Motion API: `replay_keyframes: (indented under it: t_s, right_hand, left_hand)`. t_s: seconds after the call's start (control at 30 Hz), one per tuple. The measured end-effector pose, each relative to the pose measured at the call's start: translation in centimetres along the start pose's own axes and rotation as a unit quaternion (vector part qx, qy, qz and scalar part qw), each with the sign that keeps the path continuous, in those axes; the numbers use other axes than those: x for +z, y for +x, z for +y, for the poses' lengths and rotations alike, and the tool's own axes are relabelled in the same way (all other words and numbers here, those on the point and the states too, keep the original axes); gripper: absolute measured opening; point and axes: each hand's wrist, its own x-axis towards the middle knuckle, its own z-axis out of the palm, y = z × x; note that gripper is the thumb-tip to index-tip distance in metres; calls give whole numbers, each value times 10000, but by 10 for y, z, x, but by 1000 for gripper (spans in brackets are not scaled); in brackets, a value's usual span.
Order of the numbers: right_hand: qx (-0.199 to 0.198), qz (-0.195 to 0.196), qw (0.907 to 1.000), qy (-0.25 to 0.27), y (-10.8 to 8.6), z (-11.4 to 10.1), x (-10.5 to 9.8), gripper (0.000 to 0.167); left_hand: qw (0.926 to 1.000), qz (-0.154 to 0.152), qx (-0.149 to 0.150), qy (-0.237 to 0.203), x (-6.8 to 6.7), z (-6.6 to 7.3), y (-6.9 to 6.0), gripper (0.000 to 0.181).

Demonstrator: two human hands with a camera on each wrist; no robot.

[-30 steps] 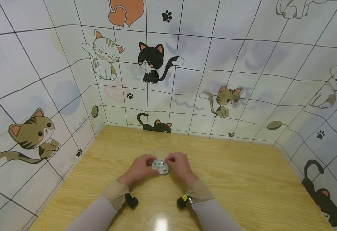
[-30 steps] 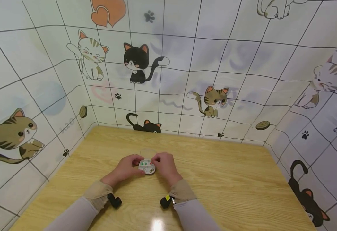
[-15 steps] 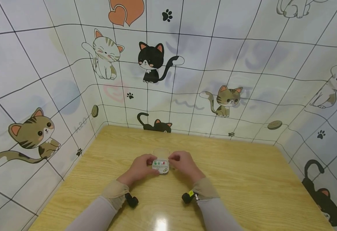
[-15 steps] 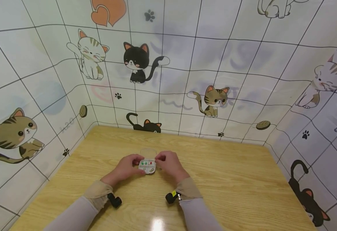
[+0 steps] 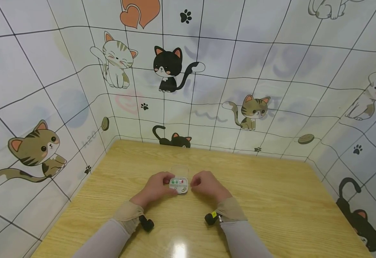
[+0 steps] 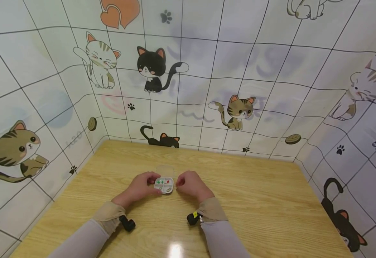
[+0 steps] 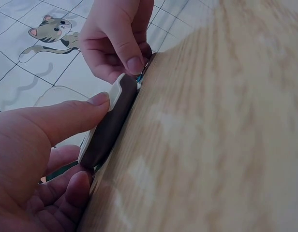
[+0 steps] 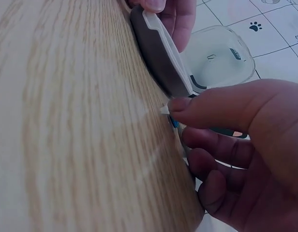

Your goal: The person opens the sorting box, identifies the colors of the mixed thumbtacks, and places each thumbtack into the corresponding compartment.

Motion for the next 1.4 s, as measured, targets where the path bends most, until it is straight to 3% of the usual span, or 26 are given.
replay_keyframes:
  t_s: [0.3,0.77,1.17,1.4]
  right_hand:
    - [-75,80,9980,-629,3,0,1,18]
    - [-417,443,9938,-936,6,0,7,18]
    - [-250,499,9980,-306,5,-2,7,17]
    - [17,784,9968,183,5,-1,8,12]
  left_hand:
    - [10000,-25,-17,49,0,1,-1,61]
    - [10000,8,63,-12,0,1,-2,60]
    - [9999,4,120,25,-1,1,-1,60]
    - [9999,1,140,62,-1,0,0,61]
